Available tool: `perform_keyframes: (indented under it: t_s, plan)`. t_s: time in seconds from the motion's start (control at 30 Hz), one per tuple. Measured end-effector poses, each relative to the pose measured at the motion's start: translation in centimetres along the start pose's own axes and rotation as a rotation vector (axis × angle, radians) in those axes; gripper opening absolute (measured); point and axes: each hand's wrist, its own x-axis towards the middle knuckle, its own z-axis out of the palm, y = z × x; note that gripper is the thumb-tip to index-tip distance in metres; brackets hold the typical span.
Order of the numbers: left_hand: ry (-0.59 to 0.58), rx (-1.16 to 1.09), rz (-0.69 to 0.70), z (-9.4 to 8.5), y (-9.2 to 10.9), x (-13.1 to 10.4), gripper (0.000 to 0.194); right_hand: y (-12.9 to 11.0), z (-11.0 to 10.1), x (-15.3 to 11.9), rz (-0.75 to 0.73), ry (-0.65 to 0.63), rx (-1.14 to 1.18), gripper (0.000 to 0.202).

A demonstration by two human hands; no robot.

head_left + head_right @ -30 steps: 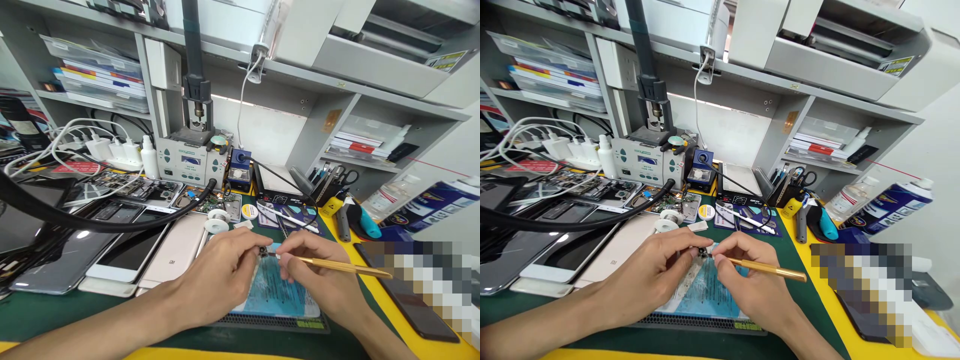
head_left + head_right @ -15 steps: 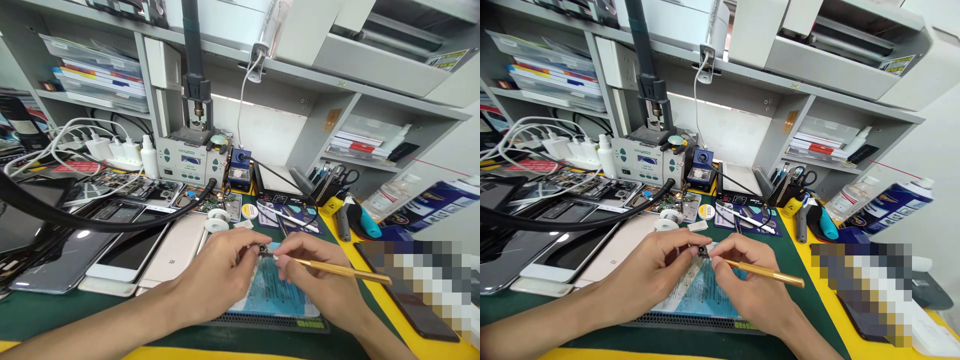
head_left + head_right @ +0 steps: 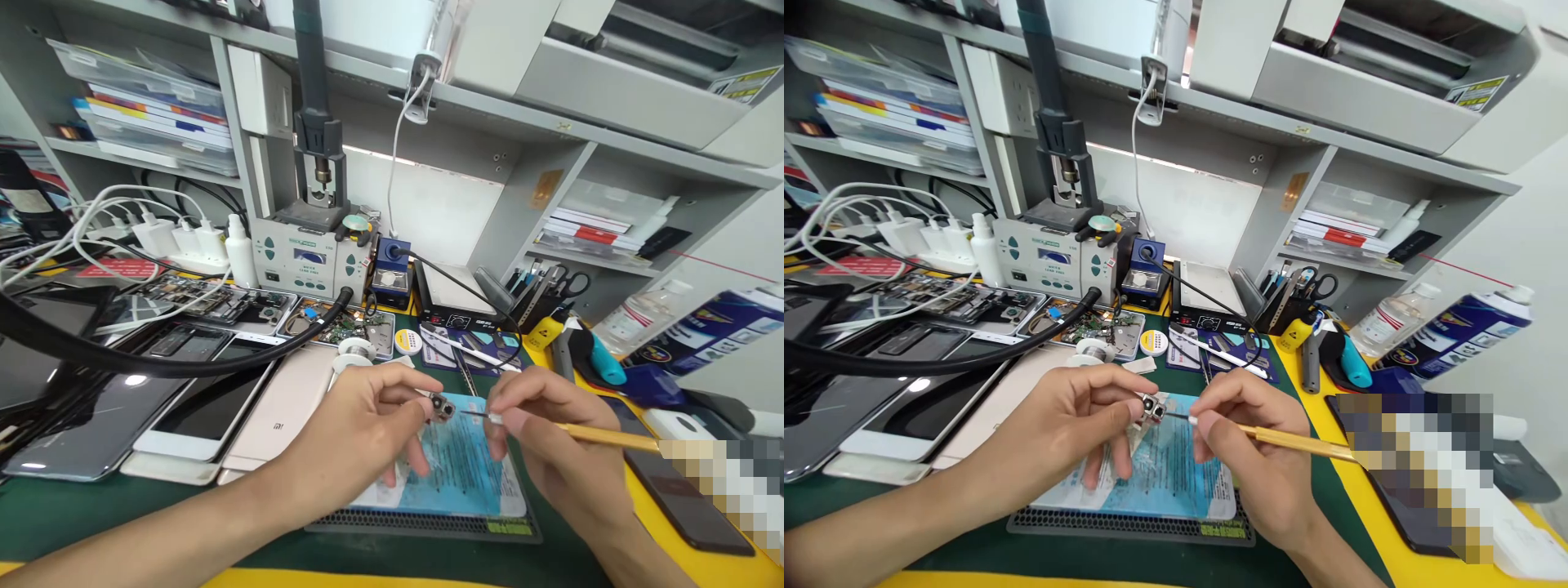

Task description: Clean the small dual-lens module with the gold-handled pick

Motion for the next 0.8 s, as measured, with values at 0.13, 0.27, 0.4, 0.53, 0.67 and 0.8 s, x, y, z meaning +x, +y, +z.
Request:
perform_keyframes:
  t_s: [0.13,0.27,0.4,0.53,0.67,0.8]
  plan:
    - [0.011,-0.080,0.000,0.1,0.0,0.0,0.020,-0.4,0.2,0.1,0.080,0.063,0.017,0.011]
    - [0.039,-0.092,-0.022,0.2,-0.2,0.0,0.022,-0.8,0.3,-0.1,0.092,0.041,-0.049,0.012]
    - [0.043,-0.085,-0.047,0.1,-0.5,0.0,0.026,-1.1,0.4,-0.4,0.075,0.004,-0.201,0.009]
    - [0.041,-0.088,-0.059,0.1,-0.4,-0.1,0.029,-1.3,0.7,-0.8,-0.050,0.038,-0.385,0.010]
    - [0.051,-0.069,-0.075,0.1,-0.2,0.0,0.027,-1.4,1.2,-1.1,-0.134,0.097,-0.589,0.014]
    - [0.053,-0.065,-0.076,0.2,-0.1,0.0,0.026,-1.2,1.3,-1.2,-0.189,0.093,-0.701,0.015]
